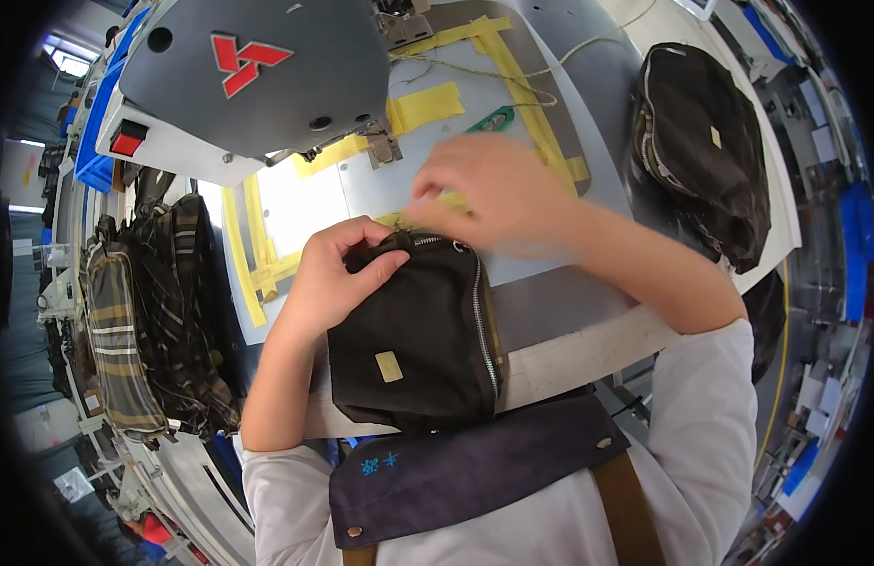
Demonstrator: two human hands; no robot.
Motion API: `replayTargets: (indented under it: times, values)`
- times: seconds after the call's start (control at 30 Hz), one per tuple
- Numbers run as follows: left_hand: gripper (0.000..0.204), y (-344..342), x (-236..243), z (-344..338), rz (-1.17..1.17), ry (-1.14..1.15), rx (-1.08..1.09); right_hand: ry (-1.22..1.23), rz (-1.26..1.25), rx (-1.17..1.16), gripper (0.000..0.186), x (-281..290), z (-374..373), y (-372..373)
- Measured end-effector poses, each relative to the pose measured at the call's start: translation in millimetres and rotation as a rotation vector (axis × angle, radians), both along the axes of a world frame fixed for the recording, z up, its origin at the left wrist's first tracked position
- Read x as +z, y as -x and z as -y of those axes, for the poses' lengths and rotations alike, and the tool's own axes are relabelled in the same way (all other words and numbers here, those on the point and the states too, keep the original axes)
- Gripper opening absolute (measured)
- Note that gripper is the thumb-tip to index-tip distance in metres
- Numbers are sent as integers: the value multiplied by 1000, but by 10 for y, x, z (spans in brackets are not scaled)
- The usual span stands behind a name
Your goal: The person aligns the zipper of a dark fabric bag under a sewing machine and sews along the zipper line. They repeat this process on multiple bags, handling each one individually and moving finished items aside.
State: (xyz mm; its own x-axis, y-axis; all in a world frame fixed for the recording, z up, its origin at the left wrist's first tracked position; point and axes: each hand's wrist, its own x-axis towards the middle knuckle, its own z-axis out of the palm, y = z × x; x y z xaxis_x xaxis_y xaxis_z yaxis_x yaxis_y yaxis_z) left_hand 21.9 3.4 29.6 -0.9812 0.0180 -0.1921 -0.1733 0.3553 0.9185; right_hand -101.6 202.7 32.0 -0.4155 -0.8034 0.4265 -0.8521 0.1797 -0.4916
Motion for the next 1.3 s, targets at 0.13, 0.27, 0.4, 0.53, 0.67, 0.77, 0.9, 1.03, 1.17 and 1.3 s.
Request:
replayTargets:
  times: [0.13,0.27,0.4,0.53,0.67,0.77,0.9,1.03,1.17,1.3]
  values:
    - [16,13,156,-78,-118,106,-17,-25,622,11,10,64,18,-286]
    - [14,19,284,-84,-194,88,-1,57,1122,60,13,83,18,-189]
    - [12,48,269,-59,-115,12,38,62,1161,64,15,108,19,-152]
    - [12,7,230,-105,-129,-111,107,139,768,61,15,115,1,-195]
    - [19,8,131,-60,-710,178,18,244,114,173,12,127,-93,-247]
    - [24,-55,132,16,-1039,464,-85,385,-353,264,11,62,-147,-313]
    - [23,-117,71,29,-1211,560,-91,445,-546,297,9,60,-148,-378]
    - [24,-134,51,38,-1262,582,-94,480,-585,303,7,32,-130,-391]
    - [23,-123,66,21,-1243,590,-63,436,-537,295,14,19,-137,-354]
    - [23,-52,63,-7,-929,447,262,271,376,-19,46,66,37,-478]
